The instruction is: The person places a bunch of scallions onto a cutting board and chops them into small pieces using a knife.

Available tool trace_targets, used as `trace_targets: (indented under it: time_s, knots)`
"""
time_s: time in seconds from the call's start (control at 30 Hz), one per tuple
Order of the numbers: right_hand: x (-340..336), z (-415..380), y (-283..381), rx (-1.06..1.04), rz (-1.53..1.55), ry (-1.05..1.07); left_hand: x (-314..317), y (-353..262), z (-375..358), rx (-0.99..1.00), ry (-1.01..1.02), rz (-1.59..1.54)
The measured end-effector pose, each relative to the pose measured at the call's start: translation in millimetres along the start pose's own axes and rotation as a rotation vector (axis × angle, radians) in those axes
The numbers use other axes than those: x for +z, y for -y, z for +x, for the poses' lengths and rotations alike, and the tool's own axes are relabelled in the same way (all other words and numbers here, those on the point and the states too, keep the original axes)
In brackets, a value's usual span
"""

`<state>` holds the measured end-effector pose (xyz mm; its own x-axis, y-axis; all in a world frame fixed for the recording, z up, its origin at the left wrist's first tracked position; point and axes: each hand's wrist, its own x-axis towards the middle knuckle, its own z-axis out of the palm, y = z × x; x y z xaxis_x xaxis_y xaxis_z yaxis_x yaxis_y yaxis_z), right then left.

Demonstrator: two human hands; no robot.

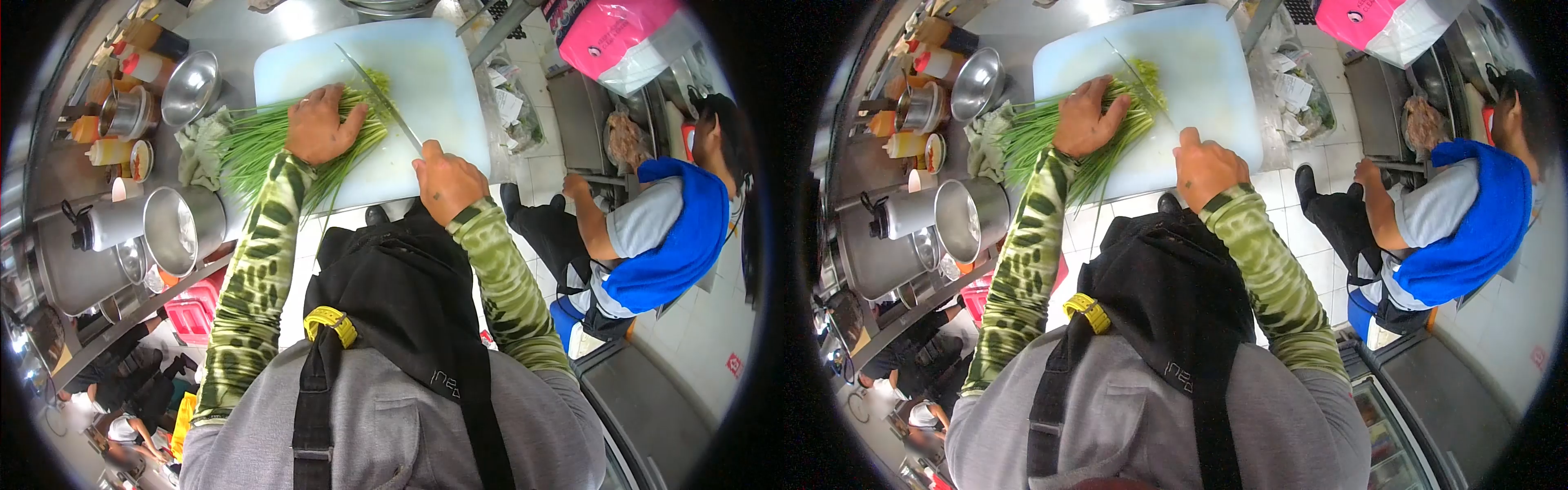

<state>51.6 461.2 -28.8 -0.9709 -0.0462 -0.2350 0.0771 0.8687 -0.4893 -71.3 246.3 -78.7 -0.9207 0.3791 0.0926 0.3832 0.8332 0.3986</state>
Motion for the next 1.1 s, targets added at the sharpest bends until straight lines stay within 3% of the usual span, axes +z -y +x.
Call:
trace_targets:
  time_s: [0.37,0.47,0.57,0.67,1.1]
  knots:
    - [-5,-6,1,0.019,0.061,0.01,-19,17,-2,0.108,0.207,0.003]
    - [-5,-5,4,0.021,0.055,0.014,-13,15,0,0.033,0.123,-0.006]
    - [-2,-6,8,0.011,0.055,0.004,12,1,-1,-0.086,-0.116,0.019]
    - [-2,-6,11,-0.001,0.053,-0.004,28,-3,-3,-0.053,-0.327,0.141]
    - [-2,-4,13,0.003,0.03,0.006,31,1,0,-0.001,-0.337,0.267]
